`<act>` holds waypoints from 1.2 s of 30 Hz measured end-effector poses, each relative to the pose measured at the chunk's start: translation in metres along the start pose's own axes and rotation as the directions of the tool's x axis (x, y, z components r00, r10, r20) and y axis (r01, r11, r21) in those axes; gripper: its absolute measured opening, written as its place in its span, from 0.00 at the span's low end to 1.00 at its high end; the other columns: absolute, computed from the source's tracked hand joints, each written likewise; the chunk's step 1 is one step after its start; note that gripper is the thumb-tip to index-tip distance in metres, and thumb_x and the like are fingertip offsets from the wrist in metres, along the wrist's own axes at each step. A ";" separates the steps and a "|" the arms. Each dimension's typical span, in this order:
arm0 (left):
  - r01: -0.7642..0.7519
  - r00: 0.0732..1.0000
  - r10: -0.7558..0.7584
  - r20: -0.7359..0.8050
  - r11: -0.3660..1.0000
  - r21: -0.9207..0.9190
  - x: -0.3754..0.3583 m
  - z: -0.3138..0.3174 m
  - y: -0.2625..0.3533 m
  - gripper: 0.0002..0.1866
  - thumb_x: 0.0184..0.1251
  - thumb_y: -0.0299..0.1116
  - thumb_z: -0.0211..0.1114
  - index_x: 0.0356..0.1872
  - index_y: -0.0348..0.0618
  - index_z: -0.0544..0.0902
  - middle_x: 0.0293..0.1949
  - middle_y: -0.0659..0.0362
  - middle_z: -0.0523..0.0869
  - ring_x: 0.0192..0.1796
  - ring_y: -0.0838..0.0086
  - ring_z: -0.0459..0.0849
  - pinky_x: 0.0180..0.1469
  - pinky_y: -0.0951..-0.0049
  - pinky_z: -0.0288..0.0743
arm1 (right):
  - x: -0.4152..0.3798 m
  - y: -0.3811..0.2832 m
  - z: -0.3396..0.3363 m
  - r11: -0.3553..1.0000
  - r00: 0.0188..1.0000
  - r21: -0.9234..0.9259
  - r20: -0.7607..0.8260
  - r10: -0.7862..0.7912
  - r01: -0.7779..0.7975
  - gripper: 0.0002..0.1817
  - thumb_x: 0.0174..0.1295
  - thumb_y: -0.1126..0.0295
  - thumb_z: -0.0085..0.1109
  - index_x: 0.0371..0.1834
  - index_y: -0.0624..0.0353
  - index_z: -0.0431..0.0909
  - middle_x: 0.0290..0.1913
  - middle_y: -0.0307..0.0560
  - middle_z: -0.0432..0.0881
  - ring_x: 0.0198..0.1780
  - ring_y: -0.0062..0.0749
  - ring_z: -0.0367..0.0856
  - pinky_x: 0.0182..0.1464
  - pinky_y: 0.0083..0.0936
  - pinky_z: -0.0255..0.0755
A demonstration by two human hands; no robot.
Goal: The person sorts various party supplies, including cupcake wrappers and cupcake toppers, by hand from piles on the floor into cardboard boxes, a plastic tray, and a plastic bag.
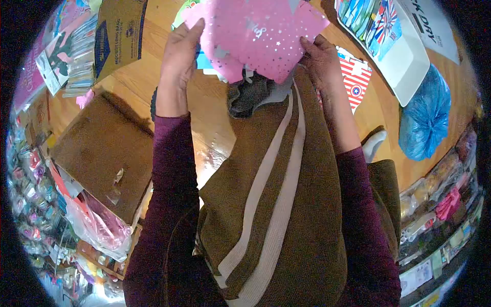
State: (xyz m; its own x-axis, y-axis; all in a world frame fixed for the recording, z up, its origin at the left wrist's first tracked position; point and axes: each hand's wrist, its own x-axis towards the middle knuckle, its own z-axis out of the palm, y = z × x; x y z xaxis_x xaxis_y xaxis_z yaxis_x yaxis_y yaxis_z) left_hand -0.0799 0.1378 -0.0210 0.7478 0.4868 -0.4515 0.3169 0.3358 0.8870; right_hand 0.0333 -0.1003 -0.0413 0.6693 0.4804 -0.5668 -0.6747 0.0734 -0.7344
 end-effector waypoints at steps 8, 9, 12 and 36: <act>0.069 0.982 -0.116 -0.150 0.956 -0.286 0.003 -0.028 -0.016 0.08 0.61 0.33 0.57 0.33 0.38 0.76 0.27 0.63 0.79 0.25 0.84 0.74 0.29 0.84 0.70 | 0.008 0.000 -0.005 0.990 0.993 0.111 -0.082 -0.083 0.092 0.13 0.55 0.79 0.52 0.44 0.66 0.71 0.38 0.47 0.78 0.38 0.28 0.76 0.39 0.26 0.73; 0.069 0.982 -0.117 -0.151 0.956 -0.286 0.002 -0.026 -0.012 0.08 0.61 0.33 0.57 0.33 0.38 0.76 0.27 0.63 0.79 0.25 0.84 0.74 0.29 0.84 0.70 | 0.007 -0.001 -0.003 0.984 0.991 0.137 -0.082 -0.101 0.112 0.13 0.55 0.80 0.53 0.45 0.65 0.72 0.38 0.46 0.78 0.39 0.28 0.76 0.39 0.26 0.73; 0.032 0.983 -0.092 -0.157 0.937 -0.348 -0.002 -0.022 -0.006 0.09 0.61 0.32 0.56 0.36 0.36 0.75 0.32 0.59 0.81 0.29 0.81 0.77 0.33 0.83 0.73 | 0.008 -0.003 0.003 0.973 0.977 0.137 -0.132 -0.170 0.188 0.14 0.55 0.81 0.51 0.46 0.65 0.71 0.39 0.45 0.78 0.38 0.28 0.76 0.39 0.25 0.72; -0.170 0.921 0.047 -0.388 0.942 -0.289 -0.005 -0.001 -0.003 0.12 0.68 0.35 0.45 0.41 0.37 0.71 0.28 0.64 0.75 0.27 0.82 0.72 0.28 0.83 0.66 | 0.011 -0.005 0.000 0.429 0.783 -0.873 -0.092 -0.615 0.234 0.11 0.58 0.70 0.50 0.35 0.68 0.76 0.26 0.46 0.79 0.27 0.26 0.75 0.32 0.21 0.67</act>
State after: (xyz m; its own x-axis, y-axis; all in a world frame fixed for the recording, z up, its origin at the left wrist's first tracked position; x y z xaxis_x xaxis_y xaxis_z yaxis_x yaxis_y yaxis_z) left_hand -0.0850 0.1351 -0.0218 0.4774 0.7765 -0.4112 0.0030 0.4666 0.8845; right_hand 0.0445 -0.0952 -0.0436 0.9677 0.2506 -0.0271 0.1386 -0.6190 -0.7731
